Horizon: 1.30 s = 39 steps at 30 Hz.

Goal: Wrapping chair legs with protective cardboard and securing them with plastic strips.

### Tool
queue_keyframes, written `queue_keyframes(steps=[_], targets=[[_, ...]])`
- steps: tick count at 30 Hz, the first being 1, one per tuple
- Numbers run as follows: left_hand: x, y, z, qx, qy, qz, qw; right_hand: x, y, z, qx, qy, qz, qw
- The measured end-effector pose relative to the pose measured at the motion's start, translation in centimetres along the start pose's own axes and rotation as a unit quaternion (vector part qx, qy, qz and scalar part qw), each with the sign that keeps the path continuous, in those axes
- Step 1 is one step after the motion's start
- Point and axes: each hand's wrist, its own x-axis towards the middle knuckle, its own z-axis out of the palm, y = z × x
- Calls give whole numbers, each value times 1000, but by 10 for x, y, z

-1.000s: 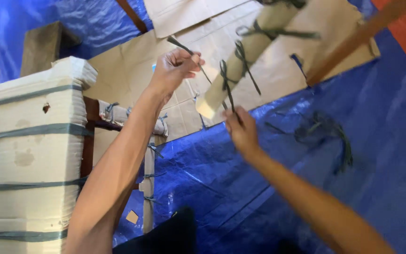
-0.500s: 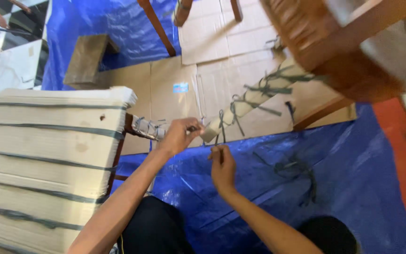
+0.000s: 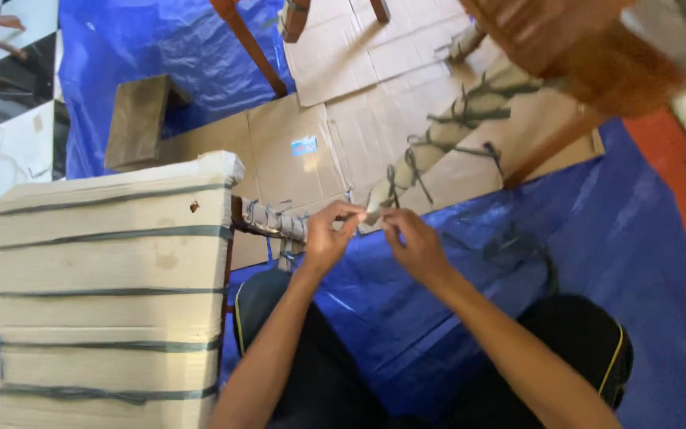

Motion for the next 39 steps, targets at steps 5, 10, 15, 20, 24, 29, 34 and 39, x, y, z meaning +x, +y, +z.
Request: queue_keyframes(steps=[5, 10, 15, 20, 24, 29, 34, 39], targets=[[6, -11, 9, -86, 94, 12, 992, 9, -9, 12, 12, 2, 6, 1000], [-6, -26, 13, -135, 102, -17, 985, 7, -16, 19, -12, 13, 97, 995], [-2, -16, 12, -161, 113, 0, 981, 17, -19, 23, -1, 42, 91, 995], [-7, 2, 15, -93, 128, 6, 987, 9, 3, 24, -6, 36, 88, 995], [-16, 15, 11, -78, 121, 7, 990, 18, 0, 17, 3, 10, 104, 995], [-17, 10, 18, -67, 113, 20, 991, 20, 15, 18, 2, -19, 81, 997], [-14, 23, 18, -79, 121, 45, 988, 25, 7, 11, -15, -54, 11, 998], [10, 50, 9, -105, 130, 28, 986, 19, 18, 8, -56, -64, -45, 995]])
